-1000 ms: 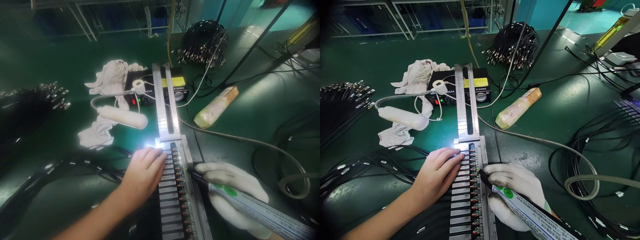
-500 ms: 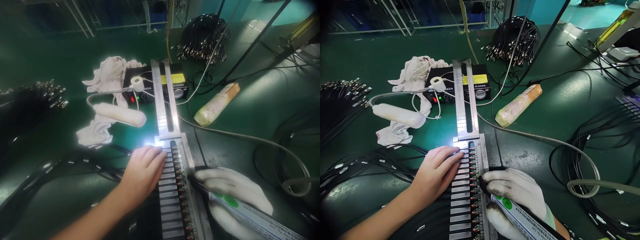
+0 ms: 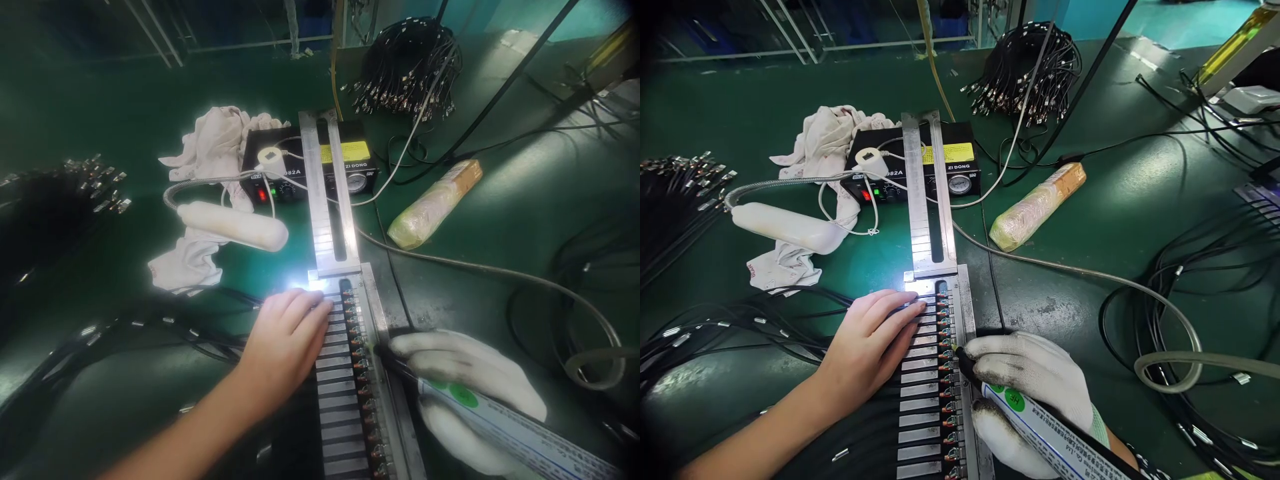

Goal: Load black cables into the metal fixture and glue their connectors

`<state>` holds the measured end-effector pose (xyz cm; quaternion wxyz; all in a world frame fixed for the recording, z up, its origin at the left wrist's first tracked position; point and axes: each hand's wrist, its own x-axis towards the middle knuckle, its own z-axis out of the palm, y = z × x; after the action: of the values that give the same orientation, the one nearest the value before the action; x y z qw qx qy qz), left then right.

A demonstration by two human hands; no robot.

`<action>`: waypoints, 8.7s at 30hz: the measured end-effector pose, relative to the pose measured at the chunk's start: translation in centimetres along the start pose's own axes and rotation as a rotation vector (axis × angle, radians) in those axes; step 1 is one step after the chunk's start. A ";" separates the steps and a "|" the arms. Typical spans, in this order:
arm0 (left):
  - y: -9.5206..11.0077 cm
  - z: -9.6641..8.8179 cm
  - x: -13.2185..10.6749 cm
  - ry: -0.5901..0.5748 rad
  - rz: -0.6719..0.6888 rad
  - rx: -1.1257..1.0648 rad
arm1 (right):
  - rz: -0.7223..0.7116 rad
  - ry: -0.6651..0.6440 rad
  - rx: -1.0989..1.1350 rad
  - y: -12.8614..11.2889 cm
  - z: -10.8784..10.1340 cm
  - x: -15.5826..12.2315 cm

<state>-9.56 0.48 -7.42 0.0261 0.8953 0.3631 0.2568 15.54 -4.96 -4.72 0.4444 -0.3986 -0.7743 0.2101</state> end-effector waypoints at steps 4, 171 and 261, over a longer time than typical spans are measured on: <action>-0.1 0.0 0.0 -0.005 0.004 -0.009 | -0.013 0.022 -0.009 -0.2 0.0 0.0; -0.3 0.2 -0.2 -0.035 0.010 -0.028 | -0.001 -0.051 -0.032 -1.3 -0.6 -2.0; -0.4 0.1 -0.2 -0.051 0.008 -0.011 | -0.007 -0.046 -0.036 -2.1 -0.8 -2.6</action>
<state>-9.93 0.64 -7.70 0.0393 0.9028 0.3574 0.2360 16.09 -8.36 -4.21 0.4198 -0.3990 -0.7893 0.2038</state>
